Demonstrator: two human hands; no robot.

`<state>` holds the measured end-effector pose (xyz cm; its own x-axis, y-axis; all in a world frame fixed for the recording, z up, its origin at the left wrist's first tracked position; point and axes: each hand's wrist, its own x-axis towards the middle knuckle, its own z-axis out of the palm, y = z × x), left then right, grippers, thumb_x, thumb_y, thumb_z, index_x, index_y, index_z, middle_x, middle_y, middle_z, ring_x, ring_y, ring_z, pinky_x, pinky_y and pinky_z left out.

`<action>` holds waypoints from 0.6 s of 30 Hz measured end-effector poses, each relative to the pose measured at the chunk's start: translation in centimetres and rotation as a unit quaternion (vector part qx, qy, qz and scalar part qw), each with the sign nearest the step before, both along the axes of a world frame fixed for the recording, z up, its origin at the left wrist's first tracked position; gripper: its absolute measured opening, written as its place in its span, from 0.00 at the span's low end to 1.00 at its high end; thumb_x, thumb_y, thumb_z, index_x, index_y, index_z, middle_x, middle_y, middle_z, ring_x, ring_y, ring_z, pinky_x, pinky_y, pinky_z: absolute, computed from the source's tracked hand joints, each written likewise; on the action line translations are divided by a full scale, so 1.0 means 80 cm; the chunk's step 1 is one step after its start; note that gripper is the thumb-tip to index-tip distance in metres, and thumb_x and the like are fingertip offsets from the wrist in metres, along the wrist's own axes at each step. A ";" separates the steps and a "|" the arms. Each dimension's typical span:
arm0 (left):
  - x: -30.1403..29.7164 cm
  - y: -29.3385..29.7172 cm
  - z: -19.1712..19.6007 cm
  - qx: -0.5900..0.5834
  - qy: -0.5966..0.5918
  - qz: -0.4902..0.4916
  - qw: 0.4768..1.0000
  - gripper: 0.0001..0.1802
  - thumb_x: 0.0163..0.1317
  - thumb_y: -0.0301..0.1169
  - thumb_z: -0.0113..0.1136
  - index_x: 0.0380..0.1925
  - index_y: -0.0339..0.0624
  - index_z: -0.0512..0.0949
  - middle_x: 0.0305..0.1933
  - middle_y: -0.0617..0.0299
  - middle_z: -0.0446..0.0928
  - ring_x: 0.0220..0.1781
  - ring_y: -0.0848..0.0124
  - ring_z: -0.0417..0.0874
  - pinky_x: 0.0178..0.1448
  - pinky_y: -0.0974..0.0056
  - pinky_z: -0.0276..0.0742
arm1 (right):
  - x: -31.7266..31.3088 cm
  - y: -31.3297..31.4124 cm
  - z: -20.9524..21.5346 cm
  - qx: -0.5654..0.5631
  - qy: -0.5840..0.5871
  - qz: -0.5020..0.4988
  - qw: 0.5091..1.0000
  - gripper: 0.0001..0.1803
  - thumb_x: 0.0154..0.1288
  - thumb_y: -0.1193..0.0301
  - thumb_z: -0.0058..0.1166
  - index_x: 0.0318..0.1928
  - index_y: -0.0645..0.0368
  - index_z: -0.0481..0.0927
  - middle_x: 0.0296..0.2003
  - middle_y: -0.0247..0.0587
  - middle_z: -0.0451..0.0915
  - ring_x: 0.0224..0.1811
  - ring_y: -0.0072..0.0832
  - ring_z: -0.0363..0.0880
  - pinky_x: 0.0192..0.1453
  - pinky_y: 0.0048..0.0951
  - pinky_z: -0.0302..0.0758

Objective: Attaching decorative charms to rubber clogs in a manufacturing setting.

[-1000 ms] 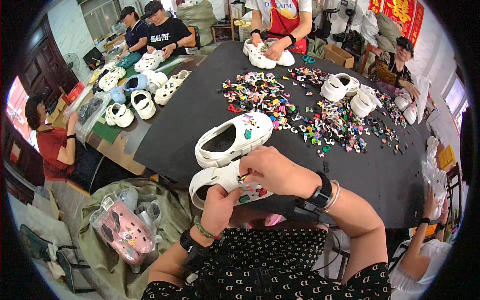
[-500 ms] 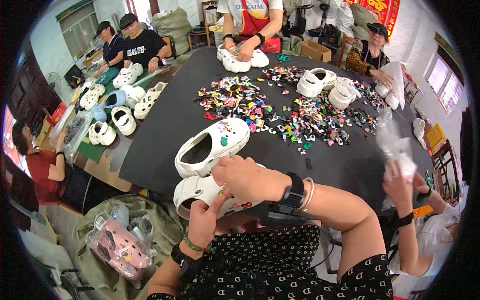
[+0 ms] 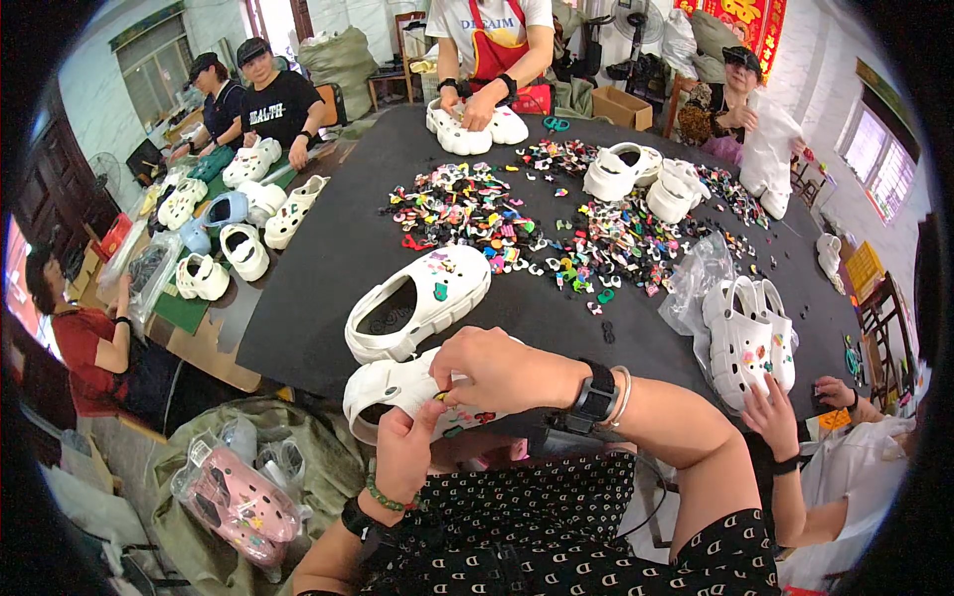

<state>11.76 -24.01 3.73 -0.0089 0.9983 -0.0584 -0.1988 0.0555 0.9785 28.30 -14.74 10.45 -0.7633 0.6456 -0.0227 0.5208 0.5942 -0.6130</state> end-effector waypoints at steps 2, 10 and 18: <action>-0.004 0.001 -0.001 0.004 0.024 -0.002 1.000 0.15 0.71 0.33 0.56 0.49 0.32 0.79 0.44 0.65 0.82 0.41 0.81 0.77 0.45 0.72 0.74 | -0.002 -0.003 0.001 0.013 0.004 -0.004 1.000 0.08 0.56 0.69 0.63 0.35 0.57 0.80 0.41 0.41 0.80 0.50 0.42 0.77 0.53 0.41 0.73; -0.002 0.004 0.001 -0.046 -0.119 0.007 0.992 0.19 0.67 0.35 0.62 0.51 0.31 0.77 0.48 0.61 0.81 0.42 0.76 0.80 0.46 0.72 0.76 | 0.011 0.015 -0.010 -0.012 0.116 0.014 0.993 0.11 0.55 0.71 0.63 0.38 0.62 0.81 0.35 0.48 0.82 0.42 0.44 0.81 0.46 0.41 0.76; -0.004 0.002 0.025 -0.085 -0.201 -0.039 0.975 0.28 0.76 0.43 0.41 0.54 0.22 0.69 0.53 0.43 0.77 0.54 0.56 0.82 0.56 0.54 0.84 | 0.005 0.023 -0.005 -0.066 0.121 0.031 0.990 0.10 0.57 0.72 0.62 0.38 0.62 0.81 0.34 0.47 0.83 0.40 0.41 0.82 0.45 0.39 0.76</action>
